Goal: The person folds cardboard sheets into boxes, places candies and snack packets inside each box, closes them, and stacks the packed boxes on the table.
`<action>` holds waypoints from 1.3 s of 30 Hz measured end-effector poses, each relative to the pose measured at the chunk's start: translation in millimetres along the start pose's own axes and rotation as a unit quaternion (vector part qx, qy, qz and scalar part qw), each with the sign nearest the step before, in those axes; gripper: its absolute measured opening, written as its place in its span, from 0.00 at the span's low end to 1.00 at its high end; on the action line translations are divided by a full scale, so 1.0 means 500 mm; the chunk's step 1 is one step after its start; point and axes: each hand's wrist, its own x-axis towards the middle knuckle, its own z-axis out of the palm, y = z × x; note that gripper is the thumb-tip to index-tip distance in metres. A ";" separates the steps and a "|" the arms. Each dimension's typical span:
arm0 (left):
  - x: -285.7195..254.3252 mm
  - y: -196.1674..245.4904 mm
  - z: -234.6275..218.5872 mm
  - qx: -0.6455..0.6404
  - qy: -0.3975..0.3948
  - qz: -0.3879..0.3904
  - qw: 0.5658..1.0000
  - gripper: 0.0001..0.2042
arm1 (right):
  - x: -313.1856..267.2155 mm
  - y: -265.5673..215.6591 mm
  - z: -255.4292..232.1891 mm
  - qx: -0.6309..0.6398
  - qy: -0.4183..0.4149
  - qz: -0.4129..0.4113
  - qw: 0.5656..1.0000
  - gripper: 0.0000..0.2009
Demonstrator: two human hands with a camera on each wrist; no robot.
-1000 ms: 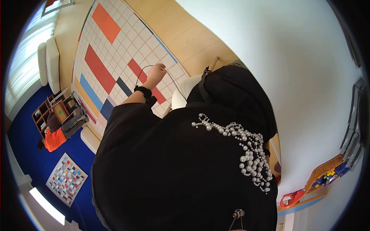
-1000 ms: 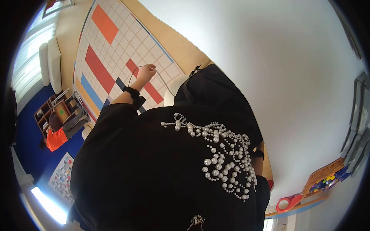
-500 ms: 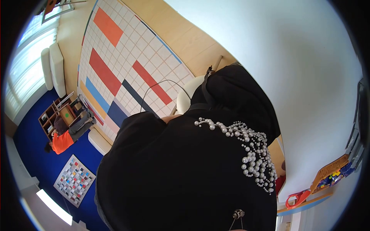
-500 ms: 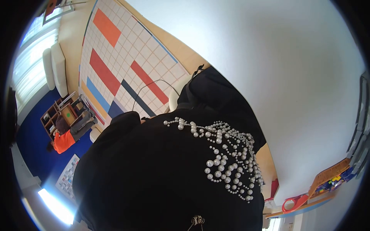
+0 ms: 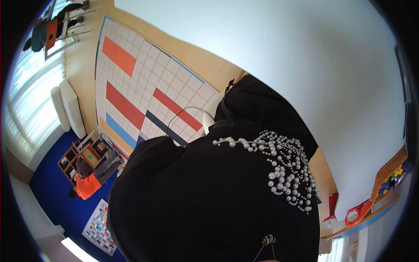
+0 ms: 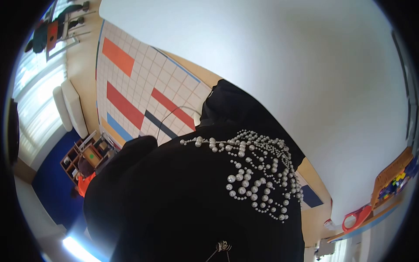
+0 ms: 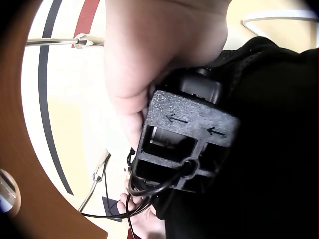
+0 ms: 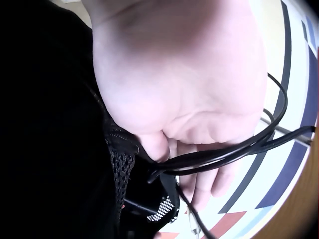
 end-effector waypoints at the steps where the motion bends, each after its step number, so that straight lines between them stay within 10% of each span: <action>1: -0.002 -0.002 -0.006 0.013 0.004 0.004 1.000 0.21 | 0.004 0.002 0.001 -0.003 0.004 -0.002 1.000 0.19; 9: -0.011 0.007 -0.116 0.131 0.049 0.048 0.989 0.21 | 0.029 0.004 -0.008 -0.024 0.061 -0.002 0.998 0.19; 15: 0.065 0.254 -0.434 0.322 0.135 0.169 0.922 0.22 | -0.038 0.055 -0.089 0.019 0.231 0.065 0.971 0.19; 21: 0.034 0.410 -0.567 0.447 0.164 0.218 0.852 0.23 | -0.048 0.066 -0.066 0.049 0.298 0.100 0.948 0.19; 28: -0.158 0.590 -0.571 0.536 0.171 0.229 0.794 0.19 | -0.143 -0.001 -0.125 0.076 0.326 0.058 0.940 0.17; 39: -0.544 0.795 -0.488 0.357 -0.012 0.611 0.706 0.09 | -0.523 -0.264 -0.125 0.149 0.417 -0.151 0.884 0.14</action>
